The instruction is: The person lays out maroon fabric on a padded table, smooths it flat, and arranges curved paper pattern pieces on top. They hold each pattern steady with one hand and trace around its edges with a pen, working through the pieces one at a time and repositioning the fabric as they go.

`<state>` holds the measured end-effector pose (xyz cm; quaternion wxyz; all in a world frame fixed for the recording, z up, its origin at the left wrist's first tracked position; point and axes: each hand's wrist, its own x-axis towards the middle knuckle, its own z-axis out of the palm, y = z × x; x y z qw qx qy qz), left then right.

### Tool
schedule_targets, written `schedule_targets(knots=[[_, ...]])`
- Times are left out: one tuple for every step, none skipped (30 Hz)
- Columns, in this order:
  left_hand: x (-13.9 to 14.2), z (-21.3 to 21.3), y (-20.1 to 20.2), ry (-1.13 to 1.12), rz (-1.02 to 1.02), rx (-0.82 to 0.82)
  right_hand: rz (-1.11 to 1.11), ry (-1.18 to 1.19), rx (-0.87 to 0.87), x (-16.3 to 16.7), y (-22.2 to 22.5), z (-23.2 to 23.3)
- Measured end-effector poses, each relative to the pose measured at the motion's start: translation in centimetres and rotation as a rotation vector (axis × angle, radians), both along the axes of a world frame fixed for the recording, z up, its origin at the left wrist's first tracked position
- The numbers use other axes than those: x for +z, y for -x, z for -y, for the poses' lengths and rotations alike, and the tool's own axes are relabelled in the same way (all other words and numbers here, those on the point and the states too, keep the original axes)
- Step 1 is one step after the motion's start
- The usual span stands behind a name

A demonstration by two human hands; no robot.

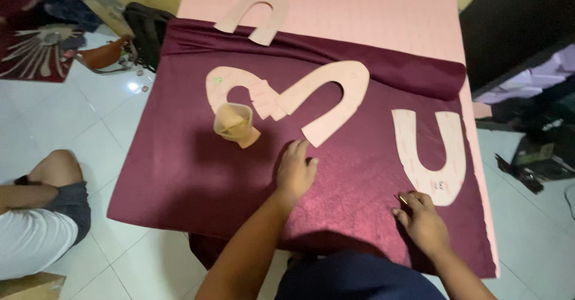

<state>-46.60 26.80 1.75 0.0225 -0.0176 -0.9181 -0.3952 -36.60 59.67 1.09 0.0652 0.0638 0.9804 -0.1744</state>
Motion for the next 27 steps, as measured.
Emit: schedule_targets(knots=[[0.5,0.1,1.4,0.042,0.037,-0.013,0.018,-0.008,-0.014,-0.1,0.1,0.2],[1.0,0.1,2.6,0.083,0.075,-0.028,0.037,-0.018,-0.031,-0.3,0.1,0.4],[1.5,0.0,3.8,0.121,0.111,-0.046,0.028,-0.012,-0.032,-0.4,0.3,0.6],[1.9,0.0,4.9,0.174,0.131,-0.06,0.02,-0.007,-0.034,-0.6,0.5,0.8],[2.2,0.0,6.0,0.226,0.153,-0.074,0.014,-0.002,-0.036,-0.7,0.7,1.0],[2.4,0.0,6.9,0.278,0.175,-0.088,0.021,-0.016,-0.038,-0.9,0.8,1.1],[2.5,-0.1,7.6,0.256,0.234,-0.07,0.028,-0.029,-0.041,-1.0,1.0,1.3],[2.6,-0.2,8.2,0.234,0.293,-0.052,0.035,-0.042,-0.042,-1.1,1.2,1.4],[2.5,-0.2,8.8,0.212,0.35,-0.034,0.045,-0.044,-0.053,-1.2,1.4,1.5],[2.5,-0.2,9.6,0.165,0.318,-0.008,0.054,-0.046,-0.066,-1.4,1.5,1.8],[2.5,-0.2,10.3,0.117,0.288,0.018,0.064,-0.048,-0.08,-1.4,1.6,1.9],[2.5,-0.1,10.9,0.07,0.258,0.043,0.064,-0.052,-0.08,-1.4,1.8,2.1],[2.6,0.0,11.6,0.012,0.231,0.05,0.066,-0.056,-0.079,-1.5,1.9,2.3],[2.8,0.1,12.6,-0.046,0.203,0.057,0.066,-0.059,-0.078,-1.5,2.2,2.4],[3.2,0.2,13.8,-0.104,0.171,0.063,0.094,-0.07,-0.094,-1.4,2.6,2.6],[3.7,0.3,14.9,-0.14,0.112,0.069,0.123,-0.081,-0.109,-1.3,2.7,2.8],[4.2,0.5,15.9,-0.176,0.056,0.075,0.155,-0.092,-0.125,-1.2,2.8,3.0],[4.9,0.7,16.9,-0.211,0.001,0.081,0.176,-0.102,-0.13,-1.1,2.9,3.2],[5.8,1.3,18.0,-0.25,0.049,0.057,0.196,-0.111,-0.135,-1.0,3.1,3.4],[6.5,2.0,18.9,-0.288,0.1,0.033,0.219,-0.121,-0.14,-0.9,3.1,3.6],[6.9,2.6,19.5,-0.268,-0.011,0.08,0.215,-0.115,-0.143,-0.8,3.0,3.7],[7.0,3.3,19.7,-0.243,-0.124,0.124,0.211,-0.109,-0.144,-0.8,3.0,3.8],[7.1,4.1,19.2,-0.175,-0.16,0.156,0.207,-0.101,-0.143,-0.8,3.0,4.0],[7.1,5.0,18.3,-0.107,-0.194,0.189,0.202,-0.092,-0.146,-0.9,2.8,4.0],[7.0,6.0,17.3,-0.038,-0.23,0.223,0.195,-0.081,-0.149,-0.9,2.7,4.1],[6.8,7.0,15.9,0.115,-0.294,0.296,0.184,-0.071,-0.153,-1.0,2.7,4.1],[6.4,8.0,14.3,0.267,-0.356,0.366,0.177,-0.059,-0.155,-1.1,2.7,4.2]])
